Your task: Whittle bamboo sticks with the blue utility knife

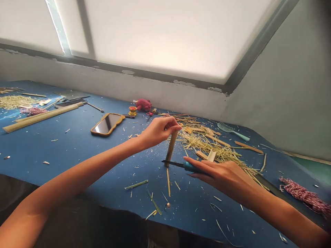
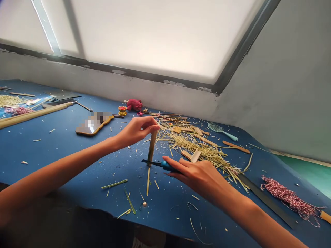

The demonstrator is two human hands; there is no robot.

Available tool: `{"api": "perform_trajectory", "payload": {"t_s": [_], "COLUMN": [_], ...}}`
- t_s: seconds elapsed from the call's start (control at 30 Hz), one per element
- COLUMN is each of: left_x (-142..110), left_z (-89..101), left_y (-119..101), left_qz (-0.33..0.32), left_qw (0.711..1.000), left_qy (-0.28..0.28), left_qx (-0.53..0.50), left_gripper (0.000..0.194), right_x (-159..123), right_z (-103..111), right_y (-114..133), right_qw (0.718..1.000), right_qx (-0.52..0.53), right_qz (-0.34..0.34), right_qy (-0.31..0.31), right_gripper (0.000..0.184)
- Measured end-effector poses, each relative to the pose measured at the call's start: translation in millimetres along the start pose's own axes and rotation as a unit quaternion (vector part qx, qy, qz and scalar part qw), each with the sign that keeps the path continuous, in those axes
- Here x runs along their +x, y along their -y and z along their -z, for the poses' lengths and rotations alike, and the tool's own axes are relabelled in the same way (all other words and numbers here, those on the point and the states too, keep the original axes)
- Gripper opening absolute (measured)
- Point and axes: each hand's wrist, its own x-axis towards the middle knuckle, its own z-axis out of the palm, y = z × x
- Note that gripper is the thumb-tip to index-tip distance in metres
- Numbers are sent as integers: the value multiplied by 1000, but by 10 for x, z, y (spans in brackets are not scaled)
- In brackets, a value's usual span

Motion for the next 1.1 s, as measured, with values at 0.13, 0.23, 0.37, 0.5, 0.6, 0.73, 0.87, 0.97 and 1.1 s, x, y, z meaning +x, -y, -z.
{"api": "perform_trajectory", "payload": {"t_s": [0.13,0.23,0.37,0.5,0.6,0.73,0.87,0.97,1.1], "left_x": [22,54,85,99,111,123,121,123,131], "left_z": [7,12,20,30,33,31,37,40,31], "left_y": [-51,-74,-77,-73,-61,-23,10,12,-14], "left_qz": [1,8,6,9,8,11,15,19,22], "left_qw": [1000,1000,999,999,999,998,998,998,998], "left_qy": [11,25,41,48,52,55,59,57,55], "left_qx": [-1,4,-1,12,11,0,-15,-8,6], "left_gripper": [20,21,22,23,23,23,20,20,19], "right_x": [51,93,134,158,168,162,119,85,90], "right_z": [1,60,114,105,82,-38,-266,-365,-301], "right_y": [2,-35,-147,-260,-298,-292,-235,-194,-195], "right_qw": [999,995,981,967,970,985,995,996,995], "right_qx": [-19,-60,-152,-207,-185,-117,-30,1,-25], "right_qz": [40,81,120,149,157,125,93,91,89], "right_qy": [1,8,4,2,-4,-8,-28,-19,-30], "right_gripper": [50,57,75,78,68,55,51,51,50]}}
